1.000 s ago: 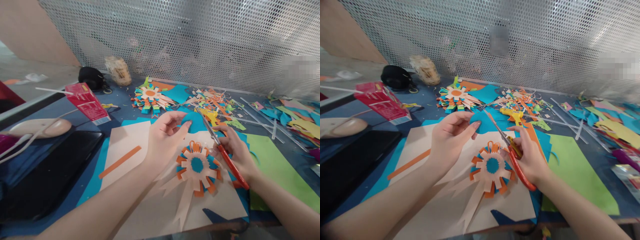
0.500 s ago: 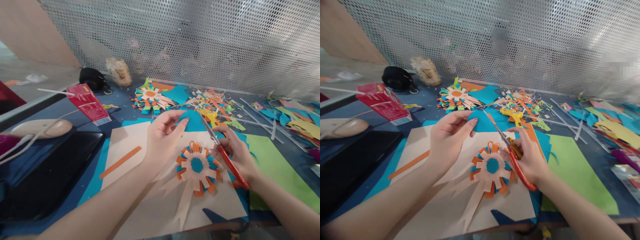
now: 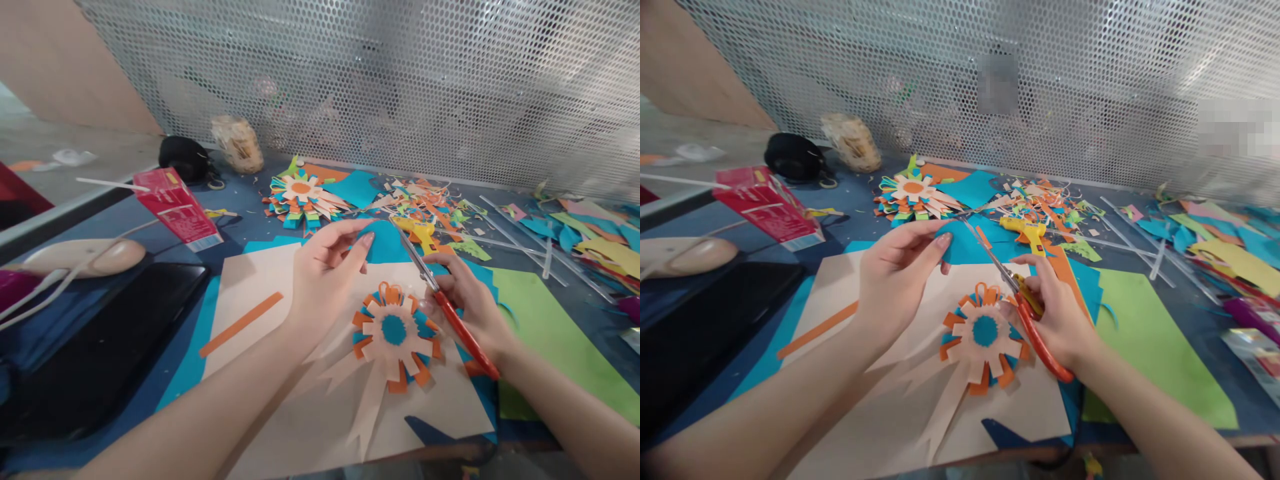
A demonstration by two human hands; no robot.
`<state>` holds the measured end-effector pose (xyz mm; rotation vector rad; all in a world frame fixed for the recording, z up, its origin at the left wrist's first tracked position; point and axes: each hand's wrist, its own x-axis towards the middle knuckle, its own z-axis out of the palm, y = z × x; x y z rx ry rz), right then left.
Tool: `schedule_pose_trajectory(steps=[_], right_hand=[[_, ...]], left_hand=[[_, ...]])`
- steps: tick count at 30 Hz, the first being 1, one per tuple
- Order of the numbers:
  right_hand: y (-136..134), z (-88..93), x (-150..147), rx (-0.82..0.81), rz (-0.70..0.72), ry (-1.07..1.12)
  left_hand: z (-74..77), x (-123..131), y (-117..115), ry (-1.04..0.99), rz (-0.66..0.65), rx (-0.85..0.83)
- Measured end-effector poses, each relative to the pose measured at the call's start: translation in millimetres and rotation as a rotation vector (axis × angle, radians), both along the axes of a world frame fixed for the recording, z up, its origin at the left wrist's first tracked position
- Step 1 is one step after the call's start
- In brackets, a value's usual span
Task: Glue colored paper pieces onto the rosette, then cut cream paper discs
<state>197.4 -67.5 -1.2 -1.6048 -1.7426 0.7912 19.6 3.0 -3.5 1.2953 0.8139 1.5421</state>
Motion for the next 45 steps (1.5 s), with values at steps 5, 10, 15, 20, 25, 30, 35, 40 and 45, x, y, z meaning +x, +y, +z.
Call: schedule_pose_trajectory(steps=[5,10,15,20,25,30,35,40,45], right_hand=[[0.1,0.4,-1.1,-0.005,0.003,0.007],[0.4,0.1,-0.7,0.001,-0.009,0.003],[-0.4,-0.7,-1.0,0.011,-0.020,0.015],[-0.4,-0.6,-0.8,0.007,-0.016,0.017],[-0.8,0.6,-0.9,0.000,-0.009,0.004],[0.0,1.5,-1.9,-0.002,-0.016,-0.004],[-0.1,0.2,-1.1,0.017,0.001,-0.004],[-0.2,-0.6,-0.8,0.015,0.007,-0.034],[-0.2,0.2,-1.3,0.003,-0.003,-0.001]], left_hand=[[1.4,0.5,-1.2,0.001,-0.005,-0.004],[0.7,0.4,-0.8,0.011,0.012,0.003],[-0.8,-0.2,0.2,0.020,0.007,0.002],[-0.3,-1.3,1.2,0.031,0.002,0.008],[-2.0,-1.7,4.1,-0.014,0.010,0.018],[-3.3,-1.9,5.1,-0.049,0.022,0.016],[-2.7,-1.5,5.0,-0.043,-0.003,0.027],[-1.2,-1.1,4.0,-0.032,-0.025,0.019],[-1.1,-1.2,3.5,-0.014,-0.004,0.009]])
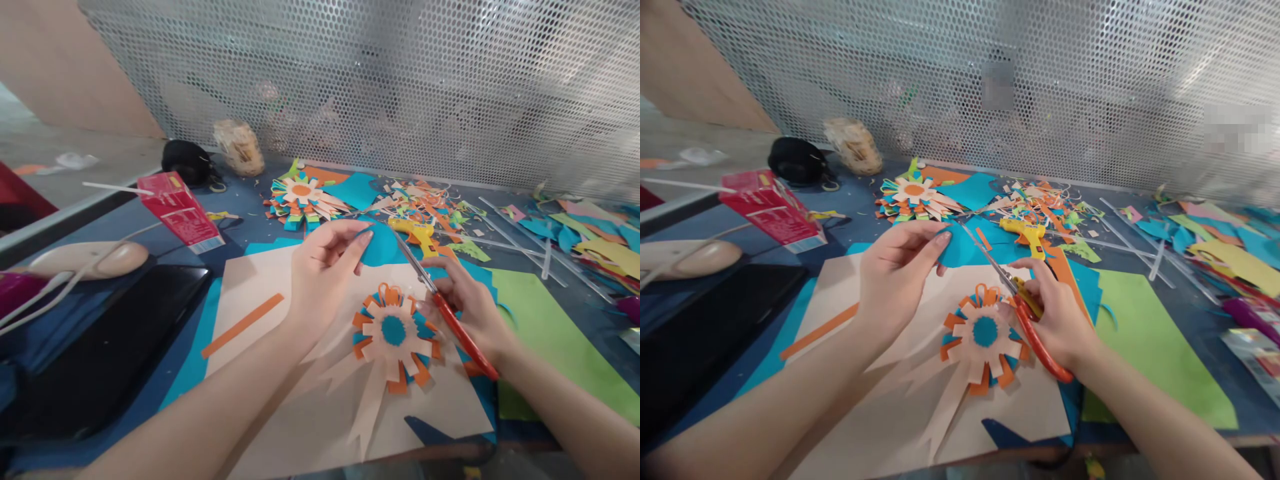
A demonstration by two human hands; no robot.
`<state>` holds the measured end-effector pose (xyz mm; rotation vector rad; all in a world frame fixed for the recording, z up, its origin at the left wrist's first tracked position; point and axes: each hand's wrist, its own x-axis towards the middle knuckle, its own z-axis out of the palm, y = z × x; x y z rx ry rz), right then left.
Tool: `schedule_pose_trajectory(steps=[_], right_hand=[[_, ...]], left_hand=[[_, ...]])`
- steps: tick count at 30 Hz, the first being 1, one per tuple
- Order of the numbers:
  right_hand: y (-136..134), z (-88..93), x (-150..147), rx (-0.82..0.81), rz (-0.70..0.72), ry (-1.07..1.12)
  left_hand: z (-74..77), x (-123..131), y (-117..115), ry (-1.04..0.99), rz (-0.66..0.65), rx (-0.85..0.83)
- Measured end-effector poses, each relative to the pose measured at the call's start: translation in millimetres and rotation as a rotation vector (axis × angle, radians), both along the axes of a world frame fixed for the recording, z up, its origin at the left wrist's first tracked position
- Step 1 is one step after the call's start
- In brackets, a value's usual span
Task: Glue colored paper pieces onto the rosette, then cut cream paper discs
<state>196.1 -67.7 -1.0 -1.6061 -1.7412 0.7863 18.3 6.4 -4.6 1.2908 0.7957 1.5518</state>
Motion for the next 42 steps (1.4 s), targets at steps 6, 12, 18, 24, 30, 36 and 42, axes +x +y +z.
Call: schedule_pose_trajectory(steps=[6,12,18,24,30,36,42], right_hand=[[-0.7,2.1,-1.1,-0.028,-0.018,0.006],[-0.3,-0.4,0.6,0.007,0.005,-0.014],[0.6,-2.0,1.3,0.034,0.022,-0.012],[-0.2,-0.1,0.2,0.007,0.001,0.000],[-0.9,0.6,0.4,0.000,0.006,0.012],[0.2,-1.0,1.1,0.024,0.017,-0.033],[0.7,-1.4,1.8,0.012,0.025,-0.057]], left_hand=[[-1.2,-1.0,1.7,0.015,0.033,0.011],[-2.3,-1.0,2.2,0.024,0.045,0.006],[-2.6,-0.7,1.2,0.039,0.033,-0.007],[-2.6,-1.0,3.1,-0.001,0.023,0.005],[-0.9,-1.2,3.8,0.003,0.067,0.010],[0.2,-1.3,3.2,0.038,0.062,0.004],[0.8,-1.7,2.2,0.075,0.078,-0.005]])
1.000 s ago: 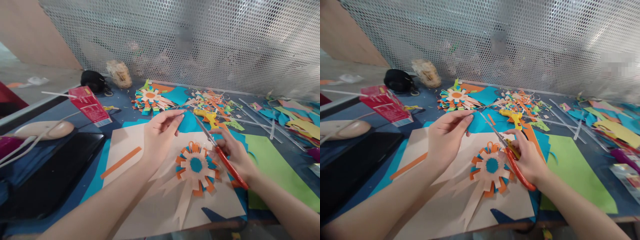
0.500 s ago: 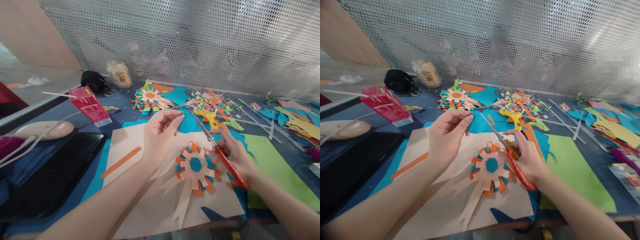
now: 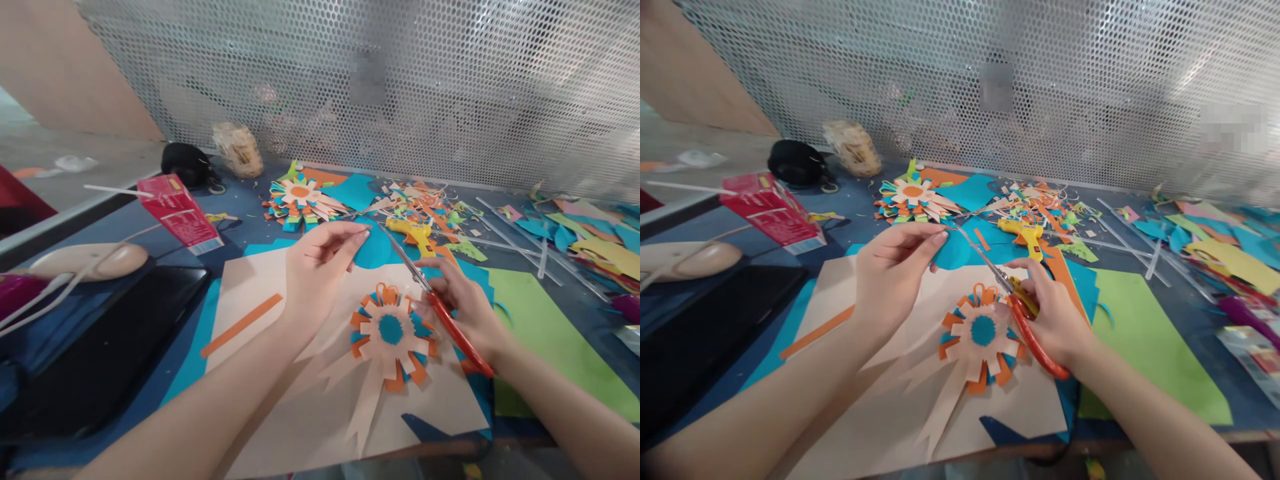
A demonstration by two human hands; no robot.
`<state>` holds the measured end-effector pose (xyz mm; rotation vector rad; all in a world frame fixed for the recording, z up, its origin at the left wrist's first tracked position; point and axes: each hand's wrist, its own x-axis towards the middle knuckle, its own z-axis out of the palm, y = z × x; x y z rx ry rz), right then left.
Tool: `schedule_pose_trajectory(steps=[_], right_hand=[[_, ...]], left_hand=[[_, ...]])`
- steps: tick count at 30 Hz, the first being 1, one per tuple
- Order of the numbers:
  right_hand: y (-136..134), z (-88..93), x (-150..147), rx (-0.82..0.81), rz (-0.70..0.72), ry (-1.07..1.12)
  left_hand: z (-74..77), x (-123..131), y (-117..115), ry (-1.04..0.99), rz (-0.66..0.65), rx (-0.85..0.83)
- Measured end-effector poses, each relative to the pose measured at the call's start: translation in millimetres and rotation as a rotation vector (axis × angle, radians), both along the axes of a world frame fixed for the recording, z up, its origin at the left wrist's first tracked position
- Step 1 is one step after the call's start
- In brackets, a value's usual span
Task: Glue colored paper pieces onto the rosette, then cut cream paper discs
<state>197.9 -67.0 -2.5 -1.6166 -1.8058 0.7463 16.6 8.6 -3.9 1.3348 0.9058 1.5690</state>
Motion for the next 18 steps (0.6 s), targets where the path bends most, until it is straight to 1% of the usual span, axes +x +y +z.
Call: schedule_pose_trajectory(steps=[5,12,18], right_hand=[[0.8,-1.1,0.4,0.012,0.015,0.000],[0.6,1.3,-1.8,-0.007,-0.002,0.000],[-0.2,3.0,-2.2,-0.005,-0.012,0.004]], left_hand=[[0.5,0.1,0.0,0.006,0.013,-0.001],[-0.3,0.0,0.2,0.001,0.001,-0.002],[2.6,-0.8,0.3,0.002,0.001,-0.003]])
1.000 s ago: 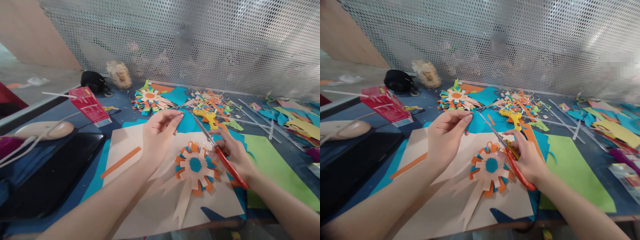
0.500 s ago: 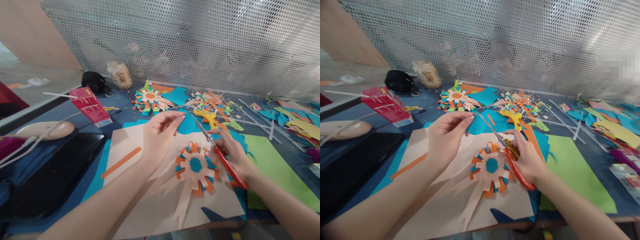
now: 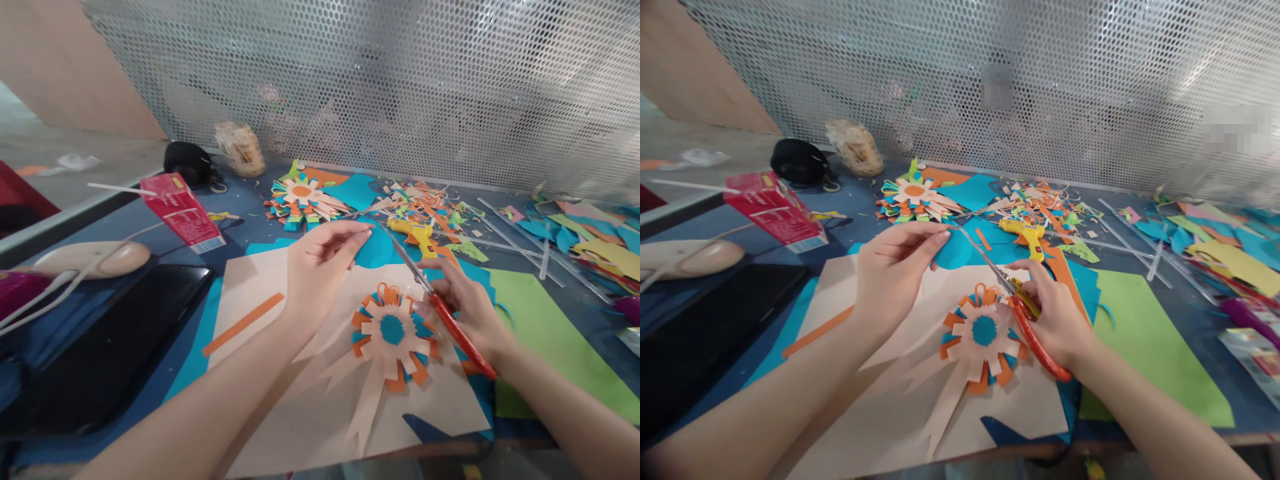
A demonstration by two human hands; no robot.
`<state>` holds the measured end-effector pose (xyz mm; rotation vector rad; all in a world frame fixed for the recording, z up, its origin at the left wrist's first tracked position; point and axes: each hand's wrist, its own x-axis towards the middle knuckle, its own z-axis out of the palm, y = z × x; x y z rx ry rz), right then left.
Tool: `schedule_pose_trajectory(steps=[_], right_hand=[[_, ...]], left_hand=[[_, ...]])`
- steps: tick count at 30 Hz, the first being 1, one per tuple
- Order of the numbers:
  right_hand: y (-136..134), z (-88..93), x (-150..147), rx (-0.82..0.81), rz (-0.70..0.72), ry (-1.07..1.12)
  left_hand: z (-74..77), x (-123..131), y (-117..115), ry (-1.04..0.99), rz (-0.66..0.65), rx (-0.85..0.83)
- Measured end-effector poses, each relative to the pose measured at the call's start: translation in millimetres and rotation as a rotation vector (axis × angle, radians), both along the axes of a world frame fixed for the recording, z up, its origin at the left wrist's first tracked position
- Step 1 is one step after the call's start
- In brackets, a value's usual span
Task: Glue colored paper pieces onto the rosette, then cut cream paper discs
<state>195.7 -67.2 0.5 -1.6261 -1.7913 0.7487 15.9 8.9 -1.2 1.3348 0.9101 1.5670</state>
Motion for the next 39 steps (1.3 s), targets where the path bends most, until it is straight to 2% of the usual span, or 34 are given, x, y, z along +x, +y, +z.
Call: schedule_pose_trajectory(steps=[8,32,35,39], right_hand=[[0,0.4,1,-0.019,-0.005,-0.011],[0,-2.8,2,-0.003,0.001,-0.070],[2,-4.2,3,0.025,-0.042,-0.165],[9,-6.7,5,0.024,-0.167,-0.266]], left_hand=[[-1.6,-1,3,0.031,0.067,0.029],[-1.9,-2,4,0.042,-0.009,0.008],[-4.6,-1,7,0.045,-0.034,-0.004],[-9.8,0,11,0.055,-0.069,-0.059]])
